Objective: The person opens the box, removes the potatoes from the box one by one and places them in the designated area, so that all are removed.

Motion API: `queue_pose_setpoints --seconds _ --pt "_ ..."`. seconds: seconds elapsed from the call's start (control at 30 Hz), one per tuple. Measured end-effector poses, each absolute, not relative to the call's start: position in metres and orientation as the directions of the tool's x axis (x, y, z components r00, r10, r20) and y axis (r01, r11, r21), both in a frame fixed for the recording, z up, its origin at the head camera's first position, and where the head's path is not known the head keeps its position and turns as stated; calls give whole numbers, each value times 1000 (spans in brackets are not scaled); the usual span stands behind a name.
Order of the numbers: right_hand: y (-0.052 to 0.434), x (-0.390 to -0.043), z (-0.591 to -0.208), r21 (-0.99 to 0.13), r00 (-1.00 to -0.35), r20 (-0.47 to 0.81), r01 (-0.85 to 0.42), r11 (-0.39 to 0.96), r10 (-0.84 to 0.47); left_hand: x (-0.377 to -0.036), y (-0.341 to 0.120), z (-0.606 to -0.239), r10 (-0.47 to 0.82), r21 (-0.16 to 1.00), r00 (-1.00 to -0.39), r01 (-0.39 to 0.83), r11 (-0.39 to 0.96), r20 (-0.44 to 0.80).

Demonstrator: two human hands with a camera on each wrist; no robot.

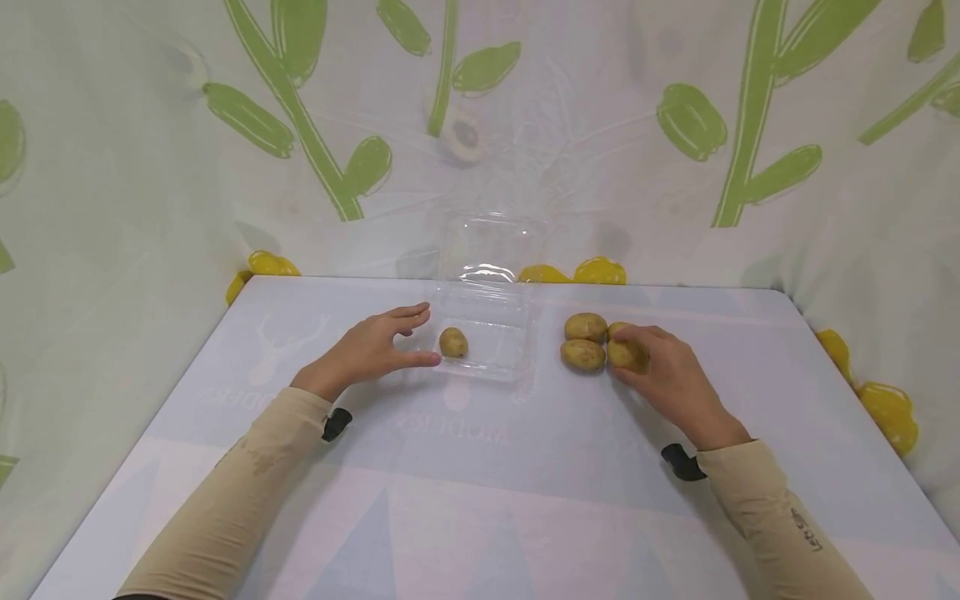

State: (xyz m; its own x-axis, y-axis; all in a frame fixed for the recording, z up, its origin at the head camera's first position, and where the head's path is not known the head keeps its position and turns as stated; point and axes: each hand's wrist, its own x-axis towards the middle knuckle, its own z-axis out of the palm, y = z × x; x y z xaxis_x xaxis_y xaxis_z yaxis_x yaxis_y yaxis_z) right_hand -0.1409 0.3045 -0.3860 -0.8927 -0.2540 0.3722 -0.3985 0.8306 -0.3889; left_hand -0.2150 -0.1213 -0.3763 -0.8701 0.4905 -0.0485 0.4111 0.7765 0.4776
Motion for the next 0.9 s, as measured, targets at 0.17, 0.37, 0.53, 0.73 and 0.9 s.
queue_pose_setpoints --seconds 0.17,0.37,0.53,0.73,0.9 --pt "304 -141 -387 -382 -890 377 -402 832 -256 -215 -121 -376 491 482 -869 410 774 -50" --pt "304 -140 -387 -386 -885 389 -410 827 -257 -215 -120 -376 489 482 -871 405 777 -56" --pt "304 -140 -387 -377 -883 396 -407 832 -252 -215 -120 -377 485 483 -873 401 778 -58" --pt "304 -138 -389 -397 -909 345 -369 840 -236 -215 -120 -377 490 484 -870 408 775 -51" --pt "303 -140 -389 -405 -909 337 -375 834 -246 -216 -121 -377 487 482 -872 406 776 -49"
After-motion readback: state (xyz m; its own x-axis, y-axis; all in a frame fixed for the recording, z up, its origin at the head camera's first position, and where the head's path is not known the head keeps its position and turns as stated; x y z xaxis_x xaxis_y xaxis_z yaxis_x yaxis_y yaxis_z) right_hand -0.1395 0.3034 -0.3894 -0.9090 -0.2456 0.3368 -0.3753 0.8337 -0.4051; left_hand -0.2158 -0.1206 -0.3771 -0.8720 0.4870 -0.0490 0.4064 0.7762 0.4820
